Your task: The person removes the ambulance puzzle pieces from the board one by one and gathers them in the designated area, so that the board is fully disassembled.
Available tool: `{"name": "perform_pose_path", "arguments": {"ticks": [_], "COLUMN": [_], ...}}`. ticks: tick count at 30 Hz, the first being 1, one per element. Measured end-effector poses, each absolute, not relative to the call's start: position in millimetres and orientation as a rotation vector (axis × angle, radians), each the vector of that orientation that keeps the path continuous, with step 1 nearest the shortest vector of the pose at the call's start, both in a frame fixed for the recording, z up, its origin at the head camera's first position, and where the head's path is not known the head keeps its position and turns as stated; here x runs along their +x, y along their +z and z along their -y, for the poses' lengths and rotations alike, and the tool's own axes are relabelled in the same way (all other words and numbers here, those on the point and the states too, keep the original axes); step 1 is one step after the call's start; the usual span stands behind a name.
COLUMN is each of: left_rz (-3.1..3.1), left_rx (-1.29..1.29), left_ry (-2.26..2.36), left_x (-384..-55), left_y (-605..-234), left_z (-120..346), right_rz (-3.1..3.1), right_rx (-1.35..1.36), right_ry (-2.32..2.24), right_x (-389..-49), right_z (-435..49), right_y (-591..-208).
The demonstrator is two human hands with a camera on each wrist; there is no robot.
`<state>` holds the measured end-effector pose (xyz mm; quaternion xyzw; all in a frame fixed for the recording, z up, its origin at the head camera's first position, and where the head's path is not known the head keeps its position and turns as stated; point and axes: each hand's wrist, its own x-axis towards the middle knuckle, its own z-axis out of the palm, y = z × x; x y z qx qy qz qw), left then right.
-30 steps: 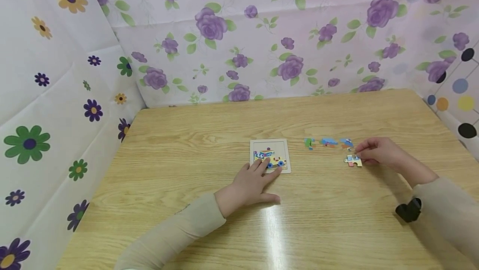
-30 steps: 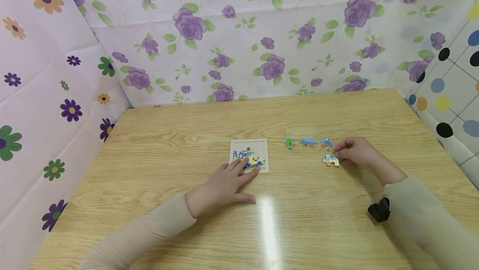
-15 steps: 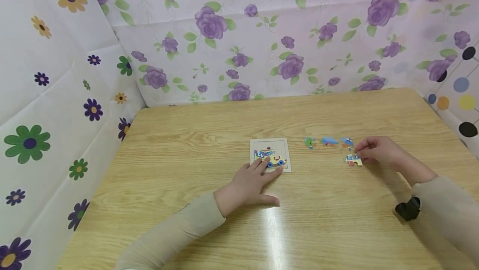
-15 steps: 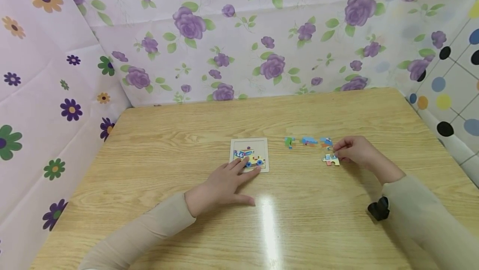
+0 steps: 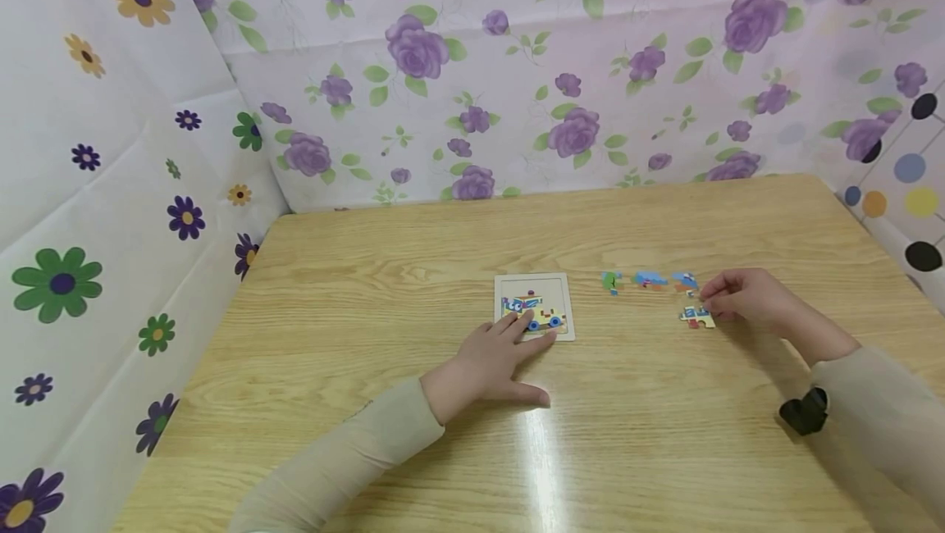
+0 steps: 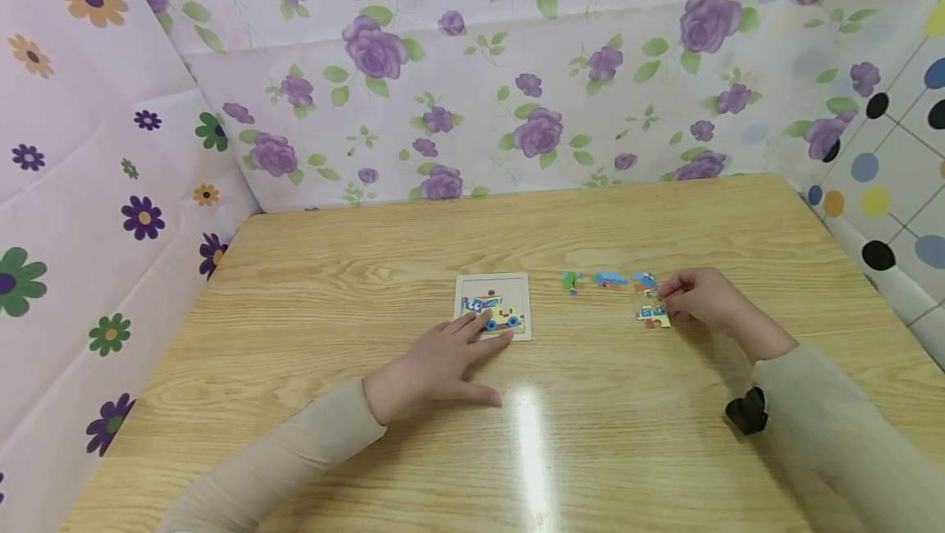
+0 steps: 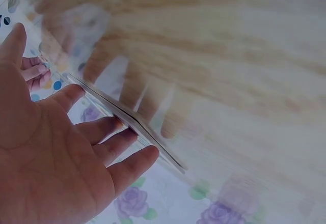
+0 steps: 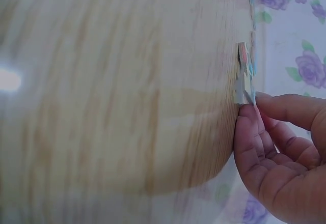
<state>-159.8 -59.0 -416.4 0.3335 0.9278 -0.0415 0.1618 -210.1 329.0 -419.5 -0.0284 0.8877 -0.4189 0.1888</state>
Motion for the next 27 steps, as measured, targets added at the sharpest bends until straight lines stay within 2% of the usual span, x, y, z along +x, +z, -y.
{"name": "perform_pose_path", "arguments": {"ticks": [13,27], "left_rz": [-2.648,-2.670], "left_rx": [0.962,0.965], "left_ry": [-0.137,-0.143], "left_x": [-159.2,-157.2], "left_y": [-415.9,-417.6], "left_z": [60.2,61.1], "right_rz": [-2.596,-2.621], "right_rx": [-0.135,-0.258], "right_ry": [-1.114,-1.092], "right_x": [-210.1,-214.7], "right_z": [-321.2,-276.4], "right_y": [-409.9,-384.9]}}
